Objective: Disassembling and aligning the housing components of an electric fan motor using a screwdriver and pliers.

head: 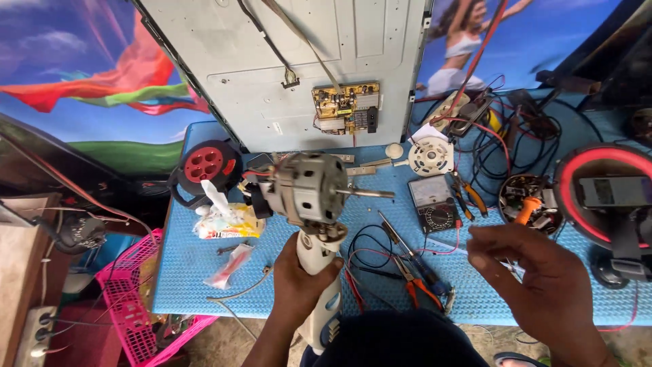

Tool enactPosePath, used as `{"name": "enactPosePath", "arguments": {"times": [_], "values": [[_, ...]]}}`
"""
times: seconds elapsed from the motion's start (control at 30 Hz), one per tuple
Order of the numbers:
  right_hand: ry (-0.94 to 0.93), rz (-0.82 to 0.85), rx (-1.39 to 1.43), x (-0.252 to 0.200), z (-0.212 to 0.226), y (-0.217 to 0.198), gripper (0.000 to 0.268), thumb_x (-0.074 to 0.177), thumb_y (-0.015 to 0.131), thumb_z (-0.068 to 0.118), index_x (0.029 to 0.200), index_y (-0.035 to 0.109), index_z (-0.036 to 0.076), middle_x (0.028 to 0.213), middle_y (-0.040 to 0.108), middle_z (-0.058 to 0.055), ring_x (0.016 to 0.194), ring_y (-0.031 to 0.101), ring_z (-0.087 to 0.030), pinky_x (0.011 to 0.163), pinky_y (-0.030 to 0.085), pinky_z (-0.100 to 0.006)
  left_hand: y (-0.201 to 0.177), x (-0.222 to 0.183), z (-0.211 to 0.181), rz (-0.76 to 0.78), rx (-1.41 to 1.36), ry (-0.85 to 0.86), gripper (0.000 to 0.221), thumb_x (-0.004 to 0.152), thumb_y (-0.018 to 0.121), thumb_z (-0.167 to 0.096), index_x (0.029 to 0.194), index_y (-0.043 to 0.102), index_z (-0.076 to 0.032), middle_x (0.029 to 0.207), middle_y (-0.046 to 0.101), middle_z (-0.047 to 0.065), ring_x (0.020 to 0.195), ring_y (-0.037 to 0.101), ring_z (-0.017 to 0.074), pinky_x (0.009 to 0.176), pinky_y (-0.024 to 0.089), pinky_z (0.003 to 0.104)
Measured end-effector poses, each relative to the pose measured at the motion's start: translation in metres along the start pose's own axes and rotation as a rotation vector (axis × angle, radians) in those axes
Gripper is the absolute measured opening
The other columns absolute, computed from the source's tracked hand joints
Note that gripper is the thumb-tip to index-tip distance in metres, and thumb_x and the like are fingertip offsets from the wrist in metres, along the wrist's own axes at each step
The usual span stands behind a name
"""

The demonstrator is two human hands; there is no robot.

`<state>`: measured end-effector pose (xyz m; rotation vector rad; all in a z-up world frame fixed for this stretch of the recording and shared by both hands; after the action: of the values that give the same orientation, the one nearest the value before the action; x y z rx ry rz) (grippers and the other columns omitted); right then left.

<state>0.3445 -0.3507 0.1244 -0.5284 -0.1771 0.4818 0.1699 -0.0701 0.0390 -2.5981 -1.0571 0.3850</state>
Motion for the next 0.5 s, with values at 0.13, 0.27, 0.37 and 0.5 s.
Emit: {"name": "enactPosePath", "arguments": {"times": [0.13,0.27,0.37,0.5], "values": [[-0.49,-0.118,-0.296,0.004,0.067,0.011,0.05,0.082,0.085,0.025,0.129,0.072,0.015,0.134,0.068,-0.007,0.087,0.076,-0.015,0.094,0.058,-0.036,0.005,-0.009,0.006,0.072,0.015,0.038,0.061,0.067,0.087,-0.032,0.123,0.067,-0.019,0.105,0.081,0.002,0.091,0.076,0.0215,0.07,0.06,0.039],[-0.648,-0.075,-0.483,0.005,0.07,0.027,0.051,0.086,0.082,0.032,0.134,0.069,0.021,0.131,0.069,-0.005,0.116,0.071,-0.028,0.103,0.059,-0.047,0.008,-0.015,0.008,0.077,0.066,0.226,0.059,0.071,0.086,-0.034,0.123,0.067,-0.015,0.11,0.073,0.005,0.095,0.07,0.027,0.07,0.055,0.043],[-0.74,-0.055,-0.48,-0.001,0.071,0.031,0.03,0.089,0.079,0.018,0.12,0.075,0.017,0.122,0.07,-0.006,0.113,0.072,-0.026,0.102,0.062,-0.046,0.009,-0.019,0.007,0.104,0.087,0.244,0.07,0.071,0.087,-0.04,0.13,0.063,-0.013,0.113,0.073,0.005,0.094,0.074,0.027,0.071,0.058,0.043],[-0.671,-0.104,-0.441,-0.01,0.063,0.022,0.021,0.087,0.082,0.019,0.108,0.08,0.015,0.108,0.076,-0.003,0.093,0.075,-0.018,0.088,0.062,-0.035,0.013,-0.027,0.002,0.119,0.12,0.325,0.06,0.072,0.087,-0.036,0.125,0.067,-0.015,0.122,0.069,0.006,0.101,0.073,0.0299,0.074,0.06,0.045]]}}
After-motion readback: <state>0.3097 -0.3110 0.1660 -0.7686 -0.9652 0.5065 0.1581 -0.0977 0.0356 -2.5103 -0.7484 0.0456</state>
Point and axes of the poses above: each hand's wrist, its own x-axis towards the middle knuckle, its own y-axis out of the palm, z = x × y, the point moved 4 cm from there along x, towards the middle knuckle
